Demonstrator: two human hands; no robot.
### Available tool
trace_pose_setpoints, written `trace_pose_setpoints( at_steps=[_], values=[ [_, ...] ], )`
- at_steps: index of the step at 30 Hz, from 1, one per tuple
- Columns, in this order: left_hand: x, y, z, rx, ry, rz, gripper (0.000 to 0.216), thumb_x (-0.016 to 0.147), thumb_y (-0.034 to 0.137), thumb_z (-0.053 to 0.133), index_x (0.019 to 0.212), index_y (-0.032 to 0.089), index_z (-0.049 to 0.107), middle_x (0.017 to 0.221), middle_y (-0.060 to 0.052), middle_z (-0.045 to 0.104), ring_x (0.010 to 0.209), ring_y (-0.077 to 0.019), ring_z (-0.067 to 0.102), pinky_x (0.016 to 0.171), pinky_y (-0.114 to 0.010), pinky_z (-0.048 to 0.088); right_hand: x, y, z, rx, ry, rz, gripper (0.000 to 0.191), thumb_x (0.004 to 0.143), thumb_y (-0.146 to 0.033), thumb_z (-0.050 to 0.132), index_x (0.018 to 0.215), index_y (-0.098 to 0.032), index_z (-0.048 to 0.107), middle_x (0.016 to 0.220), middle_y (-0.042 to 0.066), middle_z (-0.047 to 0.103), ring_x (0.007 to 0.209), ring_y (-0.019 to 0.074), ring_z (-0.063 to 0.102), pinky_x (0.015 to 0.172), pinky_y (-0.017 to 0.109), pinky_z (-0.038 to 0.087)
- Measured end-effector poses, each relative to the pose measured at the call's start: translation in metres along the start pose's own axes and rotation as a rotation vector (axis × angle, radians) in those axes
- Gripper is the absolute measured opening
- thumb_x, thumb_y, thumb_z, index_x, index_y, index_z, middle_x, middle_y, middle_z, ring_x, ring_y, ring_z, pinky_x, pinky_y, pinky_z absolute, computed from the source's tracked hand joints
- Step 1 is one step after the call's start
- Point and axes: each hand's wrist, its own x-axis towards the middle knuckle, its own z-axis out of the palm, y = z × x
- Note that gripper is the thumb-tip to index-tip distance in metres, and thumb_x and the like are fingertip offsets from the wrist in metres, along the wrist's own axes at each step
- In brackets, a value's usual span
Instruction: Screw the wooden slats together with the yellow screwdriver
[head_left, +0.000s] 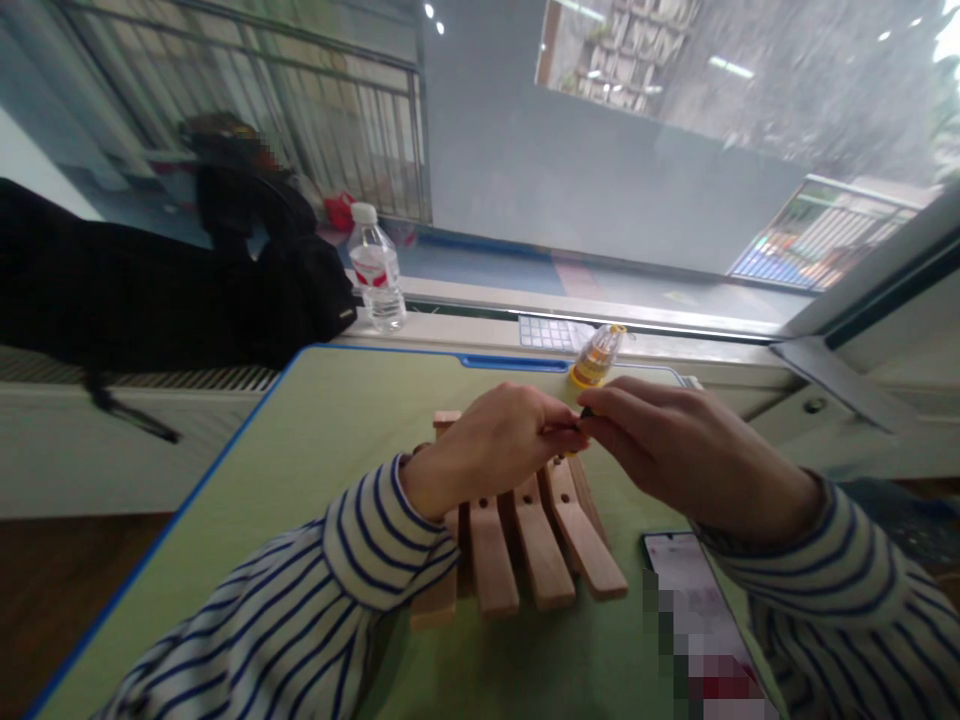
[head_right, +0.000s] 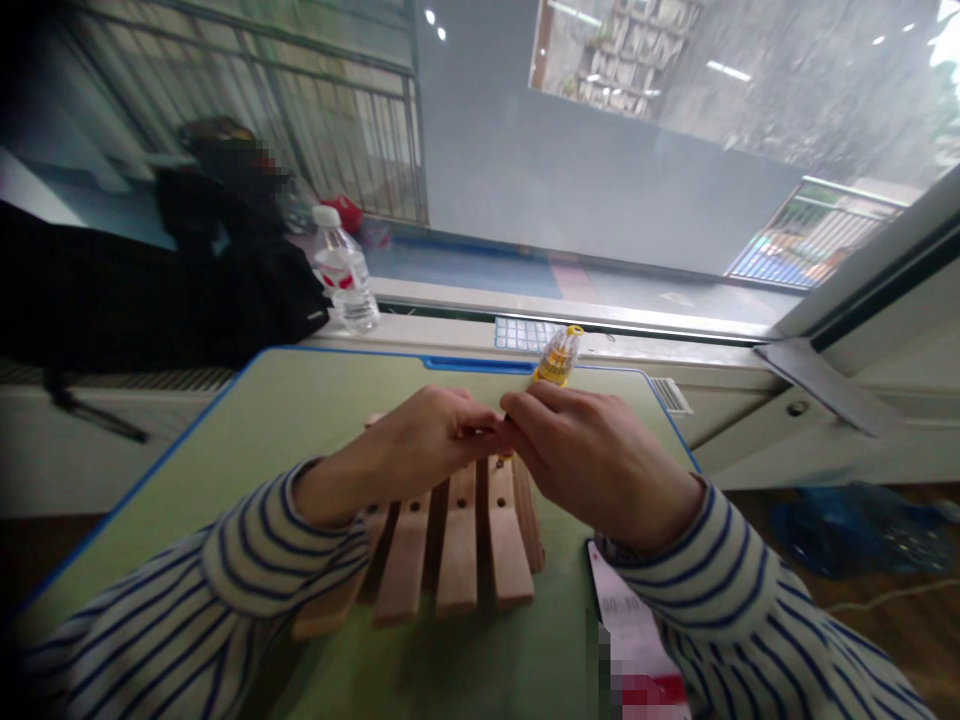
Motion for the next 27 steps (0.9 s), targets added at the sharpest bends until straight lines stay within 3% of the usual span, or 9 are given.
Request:
trace_pose_setpoints(
  at_steps=[12, 18, 27],
  values=[
    [-0.001, 0.003, -0.001, -0.039, -0.054, 0.039, 0.028, 0.089, 0.035, 0.046, 0.092, 0.02, 0.069, 0.071, 0.0, 0.064, 0.062, -0.0096, 0.053, 0.058, -0.02, 0.036, -0.001, -0.008, 0.01, 0.043, 0.084, 0.068, 0.024, 0.091, -0.031, 0.038, 0.086, -0.014, 0.054, 0.073, 0.003, 0.056, 0.063, 0.0114, 0.049, 0.057, 0.026, 0.034],
    [0.0, 0.003, 0.0, 0.03, 0.002, 0.034, 0.025, 0.086, 0.037, 0.05, 0.087, 0.023, 0.07, 0.066, 0.001, 0.061, 0.059, -0.0094, 0.053, 0.056, -0.021, 0.034, -0.002, -0.007, 0.011, -0.031, 0.069, 0.098, 0.026, 0.092, -0.034, 0.034, 0.086, -0.015, 0.053, 0.077, 0.004, 0.059, 0.065, 0.0128, 0.051, 0.055, 0.027, 0.031],
    [0.001, 0.0, 0.001, 0.014, 0.011, 0.008, 0.034, 0.086, 0.045, 0.048, 0.079, 0.02, 0.071, 0.06, 0.002, 0.057, 0.055, -0.0081, 0.049, 0.053, -0.02, 0.032, 0.0, -0.001, -0.008, -0.08, -0.116, -0.003, 0.026, 0.091, -0.041, 0.033, 0.093, -0.019, 0.048, 0.076, 0.001, 0.058, 0.059, 0.0114, 0.05, 0.049, 0.027, 0.024]
  ],
)
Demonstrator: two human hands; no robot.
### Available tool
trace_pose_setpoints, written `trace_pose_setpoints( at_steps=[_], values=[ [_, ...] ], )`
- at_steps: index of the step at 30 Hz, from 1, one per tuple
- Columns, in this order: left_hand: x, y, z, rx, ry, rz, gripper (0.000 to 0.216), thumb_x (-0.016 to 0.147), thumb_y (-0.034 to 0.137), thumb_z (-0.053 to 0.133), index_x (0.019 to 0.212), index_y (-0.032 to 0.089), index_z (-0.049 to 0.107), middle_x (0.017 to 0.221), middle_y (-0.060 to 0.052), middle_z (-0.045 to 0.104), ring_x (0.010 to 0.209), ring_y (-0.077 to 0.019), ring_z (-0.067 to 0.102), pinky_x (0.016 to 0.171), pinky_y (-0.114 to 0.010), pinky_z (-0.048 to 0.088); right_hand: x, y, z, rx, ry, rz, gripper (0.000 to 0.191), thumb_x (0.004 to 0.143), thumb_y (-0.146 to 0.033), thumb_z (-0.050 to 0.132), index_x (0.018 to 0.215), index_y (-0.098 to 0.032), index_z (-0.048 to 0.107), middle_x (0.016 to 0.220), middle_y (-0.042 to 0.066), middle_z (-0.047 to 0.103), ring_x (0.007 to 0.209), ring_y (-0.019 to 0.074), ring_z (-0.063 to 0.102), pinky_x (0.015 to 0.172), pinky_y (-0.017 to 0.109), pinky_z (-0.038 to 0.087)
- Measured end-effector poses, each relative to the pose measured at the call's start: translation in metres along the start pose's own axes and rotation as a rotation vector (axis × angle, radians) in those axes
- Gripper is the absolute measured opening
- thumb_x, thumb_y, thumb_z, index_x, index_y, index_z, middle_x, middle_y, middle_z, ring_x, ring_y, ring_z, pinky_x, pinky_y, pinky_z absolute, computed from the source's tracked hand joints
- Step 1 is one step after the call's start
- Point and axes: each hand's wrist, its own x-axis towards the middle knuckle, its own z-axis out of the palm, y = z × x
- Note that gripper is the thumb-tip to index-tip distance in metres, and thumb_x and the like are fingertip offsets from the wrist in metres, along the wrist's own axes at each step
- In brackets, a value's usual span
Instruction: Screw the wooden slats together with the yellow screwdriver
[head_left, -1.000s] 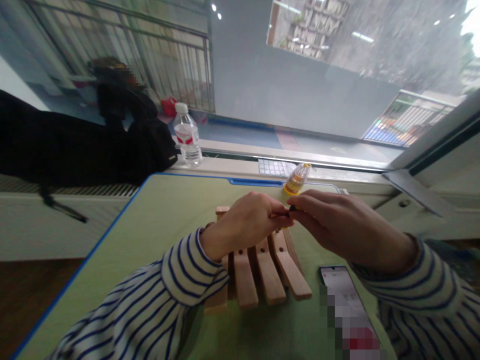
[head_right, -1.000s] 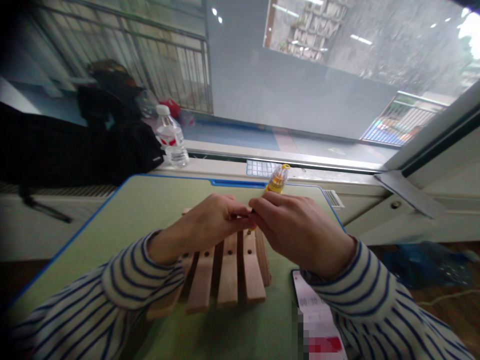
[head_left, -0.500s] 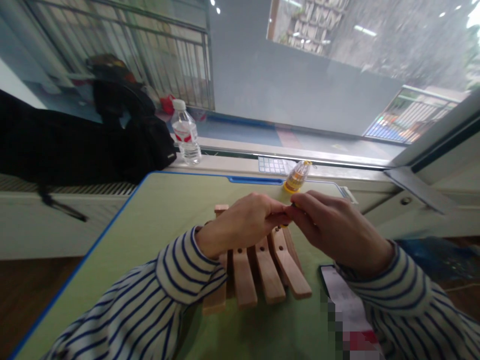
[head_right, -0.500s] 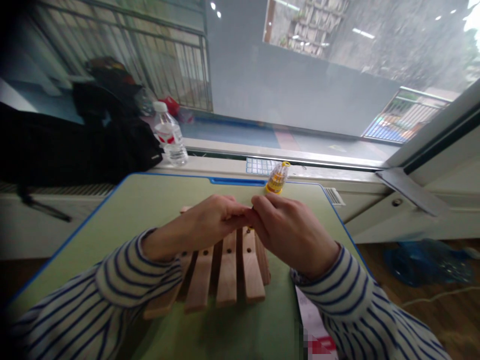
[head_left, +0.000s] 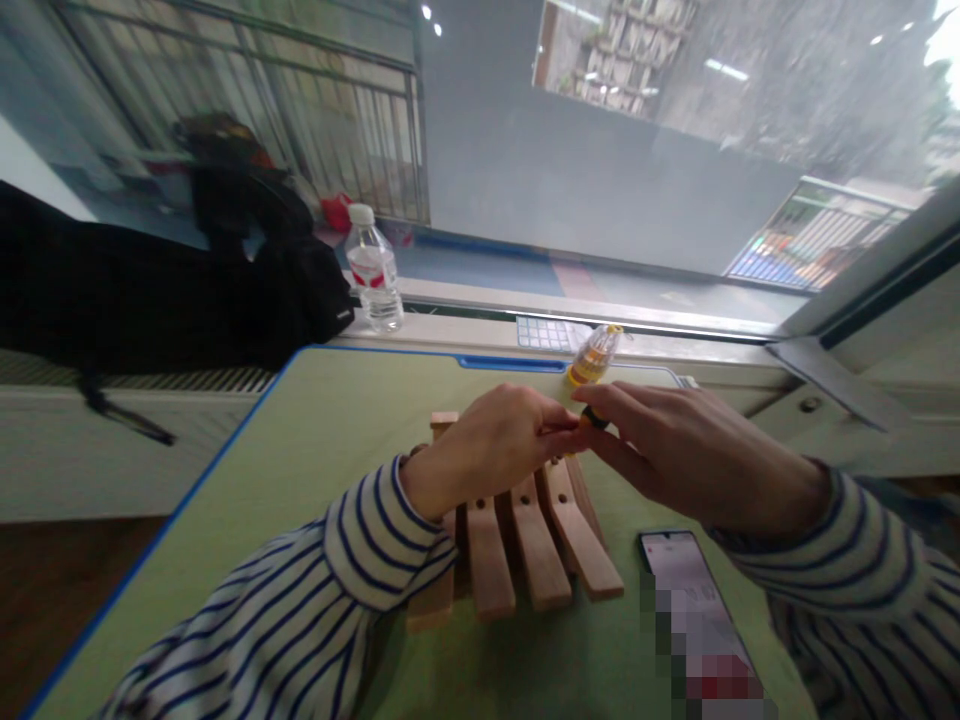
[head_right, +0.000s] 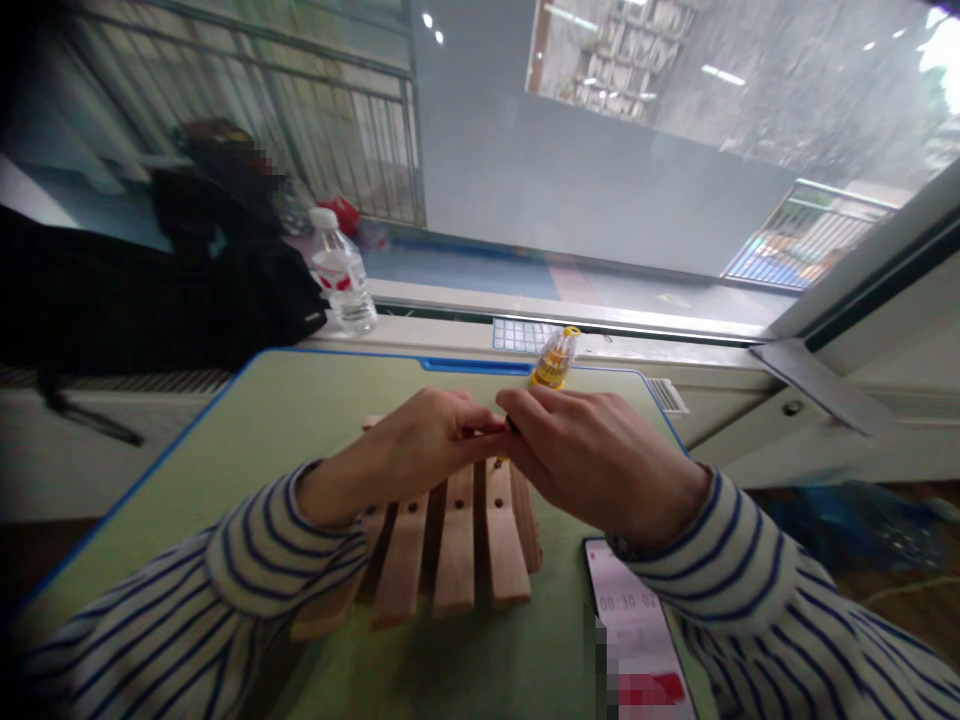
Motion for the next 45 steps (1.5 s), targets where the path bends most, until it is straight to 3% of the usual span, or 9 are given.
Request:
trace_pose_setpoints(
  at_steps=[6, 18, 30, 36, 45],
  values=[
    [0.0, 0.002, -0.001, -0.047, 0.003, 0.004, 0.021, 0.085, 0.034, 0.053, 0.087, 0.022, 0.071, 0.064, 0.002, 0.062, 0.058, -0.0082, 0.052, 0.055, -0.019, 0.034, 0.002, 0.005, 0.005, 0.049, 0.023, -0.012, 0.024, 0.092, -0.037, 0.033, 0.084, -0.019, 0.047, 0.071, 0.0, 0.055, 0.057, 0.0103, 0.047, 0.05, 0.027, 0.026],
    [-0.001, 0.001, -0.001, -0.011, -0.056, 0.032, 0.027, 0.089, 0.033, 0.046, 0.089, 0.019, 0.069, 0.07, -0.001, 0.063, 0.062, -0.0095, 0.054, 0.055, -0.02, 0.035, 0.002, -0.004, 0.02, 0.018, 0.166, 0.121, 0.026, 0.091, -0.038, 0.036, 0.081, -0.017, 0.048, 0.061, 0.001, 0.057, 0.051, 0.0113, 0.05, 0.047, 0.027, 0.024],
    [0.001, 0.004, 0.002, 0.032, 0.034, -0.071, 0.03, 0.082, 0.046, 0.052, 0.081, 0.023, 0.07, 0.065, 0.002, 0.063, 0.06, -0.01, 0.053, 0.055, -0.021, 0.032, 0.004, -0.007, 0.007, -0.152, 0.06, 0.151, 0.035, 0.092, -0.046, 0.028, 0.081, -0.019, 0.048, 0.062, 0.002, 0.058, 0.045, 0.0111, 0.045, 0.046, 0.028, 0.015],
    [0.001, 0.005, 0.001, -0.03, 0.037, -0.093, 0.03, 0.084, 0.042, 0.05, 0.085, 0.021, 0.071, 0.066, 0.001, 0.065, 0.059, -0.0097, 0.054, 0.055, -0.021, 0.032, 0.0, 0.001, -0.006, -0.036, -0.017, 0.029, 0.03, 0.09, -0.041, 0.036, 0.105, -0.018, 0.05, 0.087, 0.005, 0.062, 0.064, 0.0126, 0.052, 0.05, 0.027, 0.025],
    [0.0, 0.002, 0.003, -0.053, 0.018, -0.02, 0.023, 0.084, 0.037, 0.053, 0.083, 0.021, 0.069, 0.064, 0.003, 0.061, 0.061, -0.0088, 0.054, 0.055, -0.021, 0.032, 0.0, 0.007, 0.008, 0.005, 0.116, -0.021, 0.025, 0.091, -0.034, 0.036, 0.092, -0.017, 0.053, 0.08, 0.004, 0.059, 0.06, 0.0106, 0.048, 0.051, 0.026, 0.028]
  ],
)
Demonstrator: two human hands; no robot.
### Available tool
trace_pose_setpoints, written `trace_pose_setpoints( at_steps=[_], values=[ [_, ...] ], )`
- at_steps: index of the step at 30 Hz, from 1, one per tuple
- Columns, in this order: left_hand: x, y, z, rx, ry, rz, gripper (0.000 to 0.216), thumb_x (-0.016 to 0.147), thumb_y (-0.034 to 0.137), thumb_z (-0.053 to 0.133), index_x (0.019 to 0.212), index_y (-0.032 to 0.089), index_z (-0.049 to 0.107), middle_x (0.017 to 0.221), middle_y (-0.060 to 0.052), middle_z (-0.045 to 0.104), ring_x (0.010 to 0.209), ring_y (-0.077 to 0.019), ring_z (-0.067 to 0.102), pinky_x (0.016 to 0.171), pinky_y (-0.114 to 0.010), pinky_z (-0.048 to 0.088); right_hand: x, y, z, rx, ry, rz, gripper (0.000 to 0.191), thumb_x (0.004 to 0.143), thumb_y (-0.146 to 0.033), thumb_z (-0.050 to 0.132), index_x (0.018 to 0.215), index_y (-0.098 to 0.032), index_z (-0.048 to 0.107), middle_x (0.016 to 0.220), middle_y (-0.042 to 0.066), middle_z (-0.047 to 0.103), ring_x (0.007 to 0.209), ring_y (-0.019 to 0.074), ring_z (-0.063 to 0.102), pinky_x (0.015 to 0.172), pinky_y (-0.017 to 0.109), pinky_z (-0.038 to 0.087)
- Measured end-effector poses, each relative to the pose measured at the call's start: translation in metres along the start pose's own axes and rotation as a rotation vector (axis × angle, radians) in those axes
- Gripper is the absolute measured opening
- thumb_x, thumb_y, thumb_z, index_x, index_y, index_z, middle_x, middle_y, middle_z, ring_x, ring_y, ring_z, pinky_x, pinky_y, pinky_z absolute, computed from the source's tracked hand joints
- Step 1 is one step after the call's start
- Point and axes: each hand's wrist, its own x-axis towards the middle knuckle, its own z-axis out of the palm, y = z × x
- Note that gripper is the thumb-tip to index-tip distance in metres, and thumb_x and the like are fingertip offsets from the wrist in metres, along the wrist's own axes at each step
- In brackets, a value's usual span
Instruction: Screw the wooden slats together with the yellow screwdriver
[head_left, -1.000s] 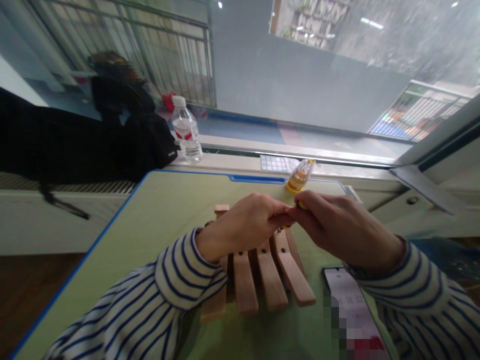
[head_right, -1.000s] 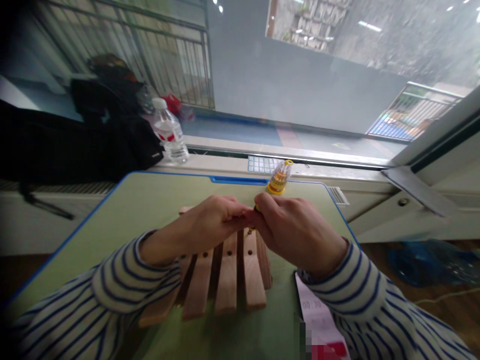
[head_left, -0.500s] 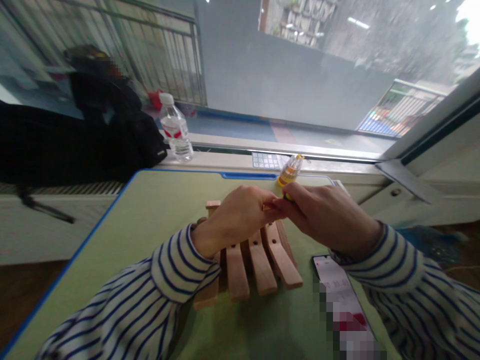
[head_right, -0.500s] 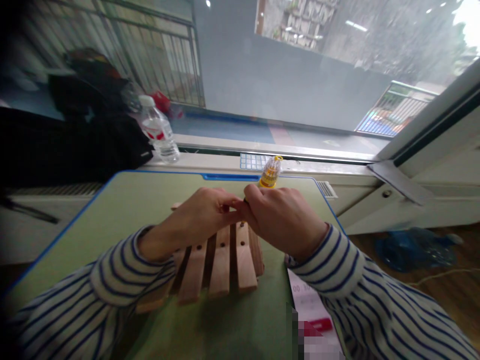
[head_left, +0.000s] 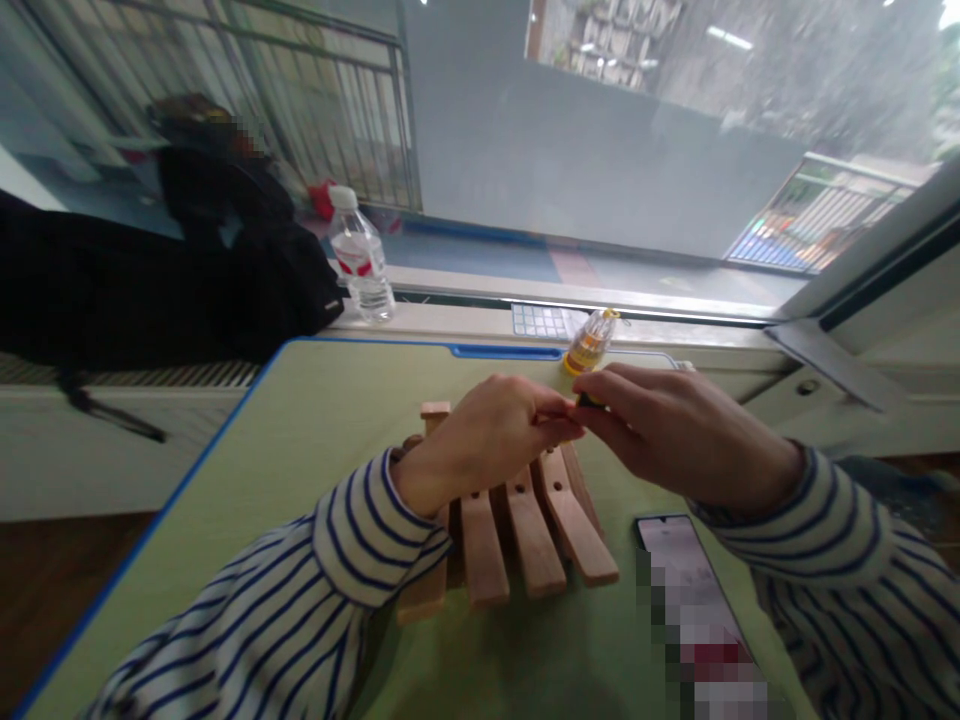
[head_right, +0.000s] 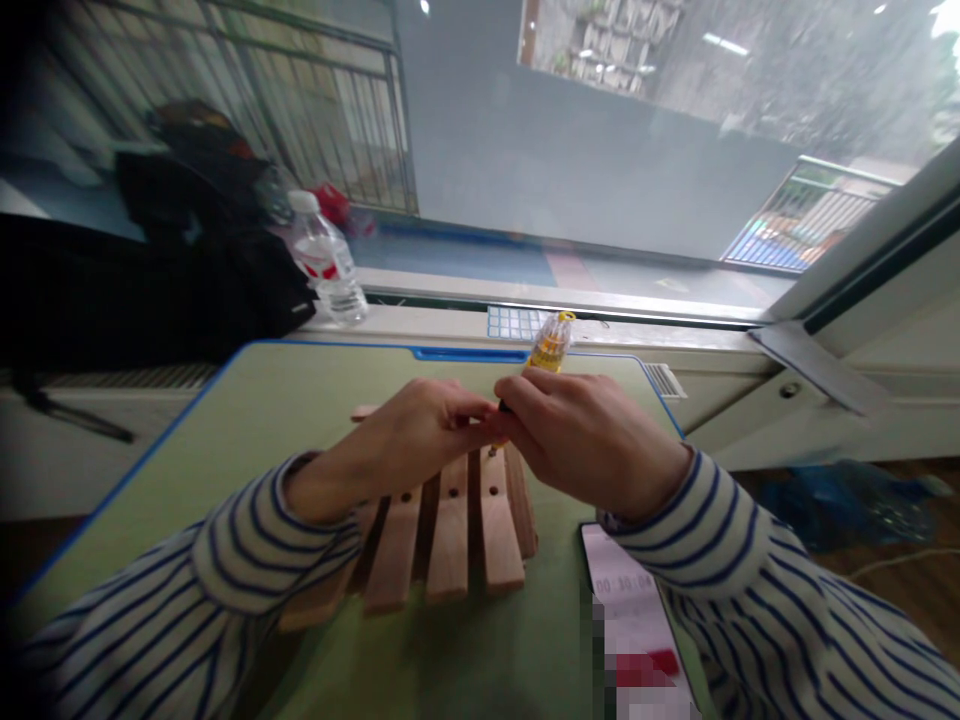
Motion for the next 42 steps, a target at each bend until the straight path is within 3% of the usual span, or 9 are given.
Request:
trace_pose_setpoints(
  at_steps=[10, 17, 25, 36, 42],
  values=[
    [-0.001, -0.001, 0.0, 0.006, -0.081, 0.031, 0.027, 0.089, 0.036, 0.044, 0.09, 0.022, 0.068, 0.07, 0.002, 0.064, 0.064, -0.0098, 0.056, 0.057, -0.021, 0.033, 0.0, -0.008, 0.006, 0.02, 0.033, 0.088, 0.027, 0.091, -0.036, 0.034, 0.077, -0.017, 0.046, 0.064, 0.002, 0.054, 0.054, 0.0107, 0.047, 0.05, 0.027, 0.026],
    [0.0, -0.002, 0.0, 0.058, -0.04, -0.014, 0.022, 0.083, 0.04, 0.054, 0.088, 0.025, 0.069, 0.071, 0.003, 0.066, 0.065, -0.0108, 0.056, 0.058, -0.022, 0.033, 0.003, -0.01, 0.008, -0.013, 0.01, 0.154, 0.03, 0.092, -0.038, 0.029, 0.079, -0.017, 0.045, 0.065, 0.003, 0.057, 0.056, 0.0122, 0.05, 0.051, 0.027, 0.027],
    [0.001, -0.001, -0.002, 0.035, -0.011, -0.063, 0.025, 0.083, 0.042, 0.054, 0.093, 0.025, 0.069, 0.071, 0.001, 0.067, 0.065, -0.0115, 0.058, 0.056, -0.022, 0.033, -0.001, -0.002, -0.007, -0.008, -0.083, 0.069, 0.029, 0.091, -0.042, 0.034, 0.106, -0.021, 0.048, 0.089, 0.003, 0.063, 0.066, 0.0139, 0.056, 0.053, 0.027, 0.031],
    [-0.002, -0.002, 0.0, 0.08, -0.032, -0.012, 0.023, 0.086, 0.036, 0.05, 0.086, 0.023, 0.068, 0.069, 0.001, 0.063, 0.064, -0.0106, 0.055, 0.059, -0.022, 0.034, 0.003, -0.002, 0.005, 0.08, 0.033, 0.012, 0.022, 0.091, -0.032, 0.034, 0.083, -0.017, 0.049, 0.07, 0.001, 0.054, 0.059, 0.0104, 0.047, 0.053, 0.026, 0.029],
    [-0.003, -0.001, -0.002, 0.06, -0.057, 0.031, 0.024, 0.088, 0.034, 0.048, 0.086, 0.022, 0.068, 0.064, 0.003, 0.058, 0.058, -0.0076, 0.053, 0.054, -0.02, 0.032, 0.0, -0.011, 0.008, 0.012, 0.037, 0.12, 0.022, 0.09, -0.035, 0.038, 0.079, -0.018, 0.047, 0.064, -0.001, 0.054, 0.053, 0.0108, 0.047, 0.049, 0.028, 0.024]
  ],
)
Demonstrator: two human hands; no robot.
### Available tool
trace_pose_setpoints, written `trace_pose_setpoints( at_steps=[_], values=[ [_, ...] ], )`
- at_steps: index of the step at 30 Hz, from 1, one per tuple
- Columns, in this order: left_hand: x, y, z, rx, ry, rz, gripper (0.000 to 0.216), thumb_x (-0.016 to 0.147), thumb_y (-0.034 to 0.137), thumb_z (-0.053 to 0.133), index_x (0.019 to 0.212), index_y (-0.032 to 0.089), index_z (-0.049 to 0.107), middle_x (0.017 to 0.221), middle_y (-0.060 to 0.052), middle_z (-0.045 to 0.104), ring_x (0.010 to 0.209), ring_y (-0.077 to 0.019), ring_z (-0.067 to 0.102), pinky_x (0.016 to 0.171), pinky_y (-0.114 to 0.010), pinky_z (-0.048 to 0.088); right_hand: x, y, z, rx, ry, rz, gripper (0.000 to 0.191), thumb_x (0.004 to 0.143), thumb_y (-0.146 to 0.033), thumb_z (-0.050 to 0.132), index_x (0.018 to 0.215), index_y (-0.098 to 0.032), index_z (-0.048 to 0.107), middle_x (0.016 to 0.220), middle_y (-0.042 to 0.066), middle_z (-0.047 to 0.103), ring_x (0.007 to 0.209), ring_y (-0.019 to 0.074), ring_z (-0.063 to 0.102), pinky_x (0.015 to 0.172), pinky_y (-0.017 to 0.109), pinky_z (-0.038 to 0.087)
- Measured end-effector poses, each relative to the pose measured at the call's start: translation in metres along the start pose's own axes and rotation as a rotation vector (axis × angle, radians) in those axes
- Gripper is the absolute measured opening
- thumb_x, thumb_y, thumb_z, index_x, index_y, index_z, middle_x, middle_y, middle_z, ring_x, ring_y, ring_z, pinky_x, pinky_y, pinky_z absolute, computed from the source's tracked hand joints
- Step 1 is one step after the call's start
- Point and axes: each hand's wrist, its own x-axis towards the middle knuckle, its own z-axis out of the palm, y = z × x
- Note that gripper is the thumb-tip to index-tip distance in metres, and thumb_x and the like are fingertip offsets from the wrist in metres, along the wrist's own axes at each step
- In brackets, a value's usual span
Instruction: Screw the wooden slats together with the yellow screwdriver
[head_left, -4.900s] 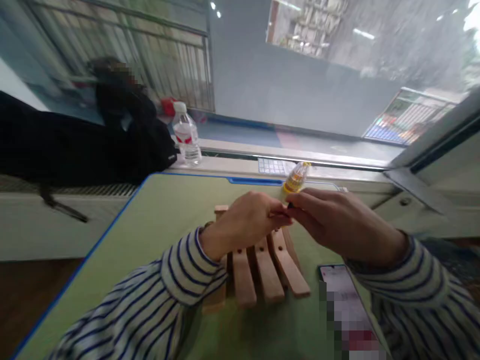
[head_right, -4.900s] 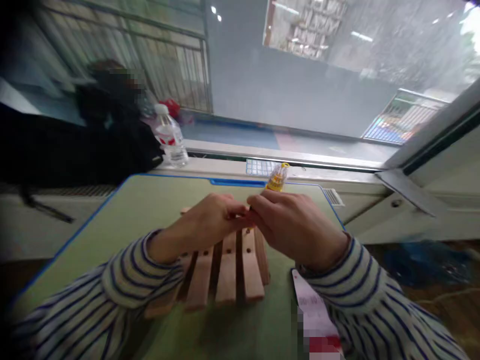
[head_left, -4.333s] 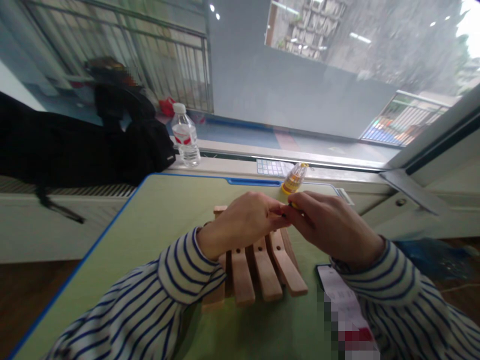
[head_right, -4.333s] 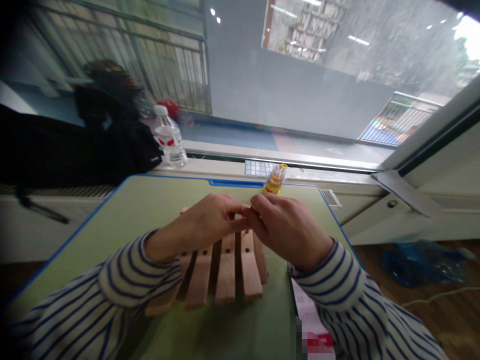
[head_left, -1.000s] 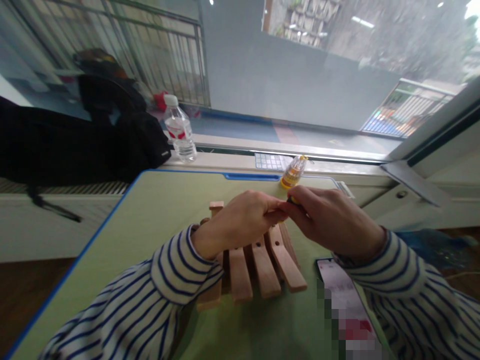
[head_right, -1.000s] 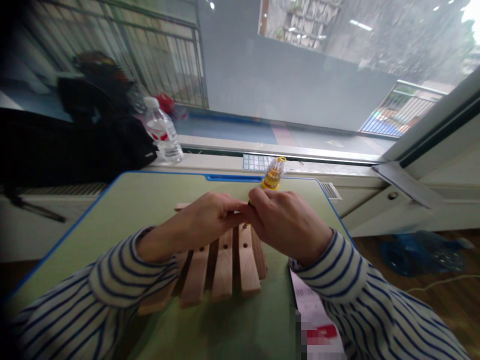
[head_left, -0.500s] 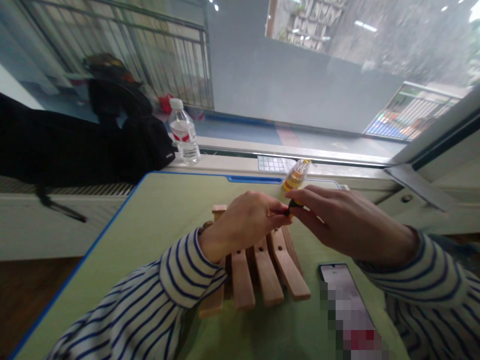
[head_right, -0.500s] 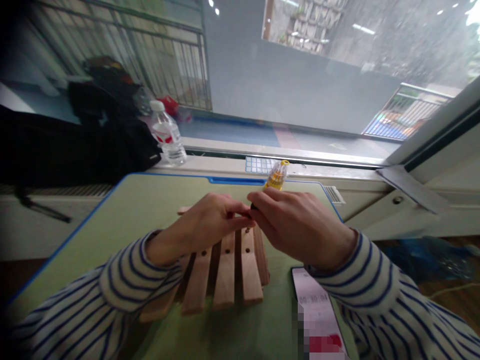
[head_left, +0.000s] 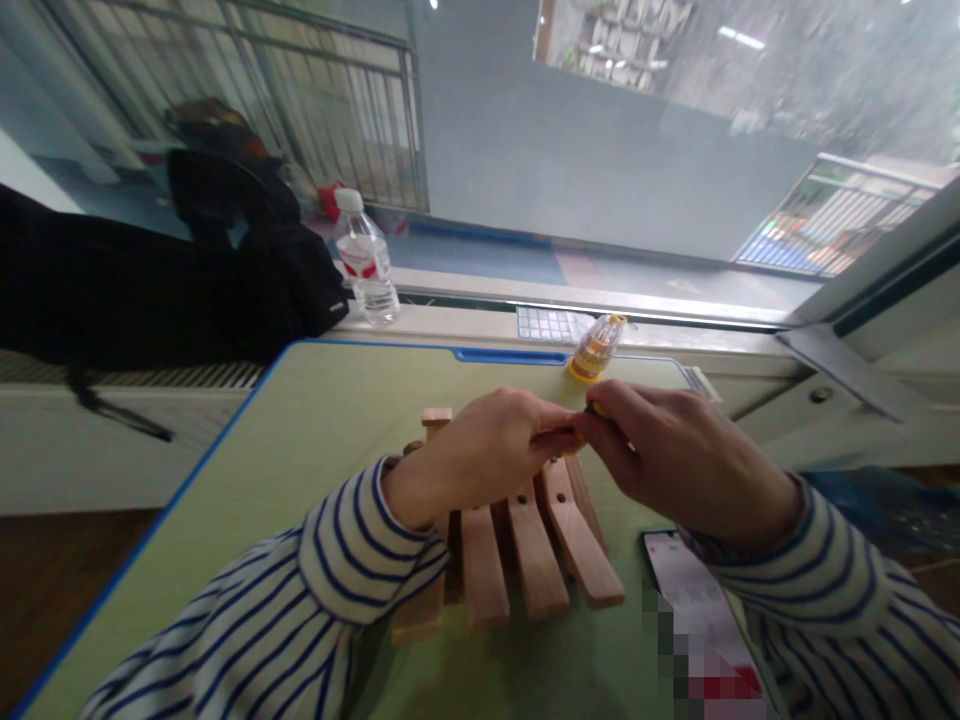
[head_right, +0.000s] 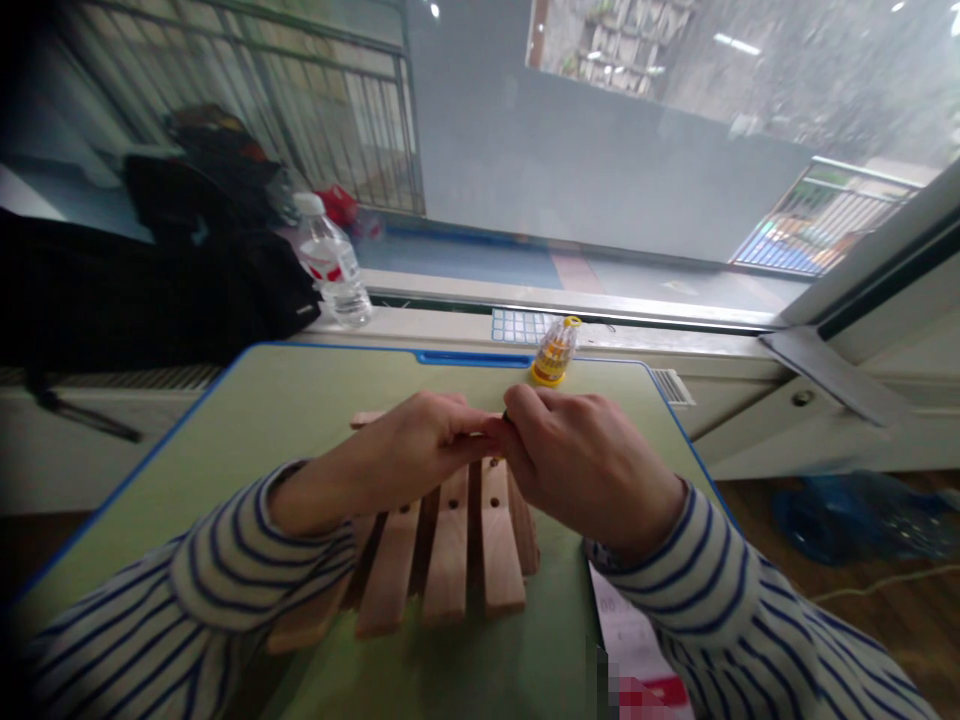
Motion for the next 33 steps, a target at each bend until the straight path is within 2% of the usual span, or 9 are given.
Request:
trace_pose_setpoints(
  at_steps=[7, 11, 15, 19, 28, 33],
  values=[
    [0.002, 0.0, -0.003, 0.006, 0.027, -0.037, 0.017, 0.082, 0.037, 0.056, 0.084, 0.025, 0.069, 0.061, 0.005, 0.059, 0.057, -0.0074, 0.052, 0.052, -0.02, 0.03, 0.003, -0.004, 0.002, -0.045, -0.022, 0.043, 0.027, 0.092, -0.039, 0.031, 0.082, -0.019, 0.047, 0.066, 0.002, 0.058, 0.054, 0.012, 0.049, 0.049, 0.028, 0.023],
    [0.003, 0.003, -0.003, -0.031, 0.047, -0.087, 0.019, 0.081, 0.039, 0.057, 0.08, 0.024, 0.07, 0.063, 0.005, 0.063, 0.06, -0.0083, 0.055, 0.053, -0.02, 0.031, 0.004, -0.002, -0.006, -0.063, -0.075, 0.041, 0.029, 0.092, -0.041, 0.031, 0.082, -0.019, 0.047, 0.068, 0.001, 0.059, 0.054, 0.0122, 0.05, 0.049, 0.028, 0.022],
    [0.002, 0.003, -0.003, -0.043, 0.057, -0.102, 0.021, 0.082, 0.041, 0.055, 0.082, 0.025, 0.07, 0.063, 0.005, 0.063, 0.059, -0.0083, 0.055, 0.053, -0.021, 0.032, 0.005, 0.003, -0.019, -0.032, -0.157, -0.04, 0.028, 0.09, -0.044, 0.035, 0.097, -0.02, 0.049, 0.082, 0.002, 0.062, 0.061, 0.0123, 0.053, 0.051, 0.027, 0.026],
    [0.002, 0.001, -0.002, -0.065, 0.039, -0.072, 0.019, 0.082, 0.036, 0.057, 0.082, 0.021, 0.069, 0.067, 0.002, 0.065, 0.064, -0.0099, 0.057, 0.056, -0.021, 0.034, 0.007, 0.008, -0.02, 0.026, -0.212, -0.116, 0.024, 0.092, -0.037, 0.033, 0.093, -0.02, 0.051, 0.079, 0.001, 0.059, 0.063, 0.0109, 0.05, 0.053, 0.027, 0.027],
    [0.001, 0.002, -0.002, -0.045, 0.019, -0.078, 0.021, 0.086, 0.034, 0.052, 0.087, 0.021, 0.069, 0.069, 0.001, 0.065, 0.065, -0.0104, 0.057, 0.057, -0.022, 0.035, 0.006, 0.008, -0.004, 0.129, -0.065, -0.105, 0.02, 0.091, -0.031, 0.036, 0.082, -0.017, 0.048, 0.069, 0.001, 0.054, 0.059, 0.0103, 0.046, 0.053, 0.027, 0.028],
    [0.0, 0.003, 0.0, -0.026, 0.0, -0.047, 0.026, 0.088, 0.035, 0.047, 0.09, 0.021, 0.069, 0.07, 0.0, 0.064, 0.065, -0.0105, 0.057, 0.058, -0.021, 0.036, 0.003, 0.003, -0.002, 0.055, -0.034, -0.025, 0.018, 0.089, -0.033, 0.041, 0.078, -0.019, 0.045, 0.061, -0.003, 0.049, 0.051, 0.0091, 0.044, 0.048, 0.027, 0.023]
  ],
)
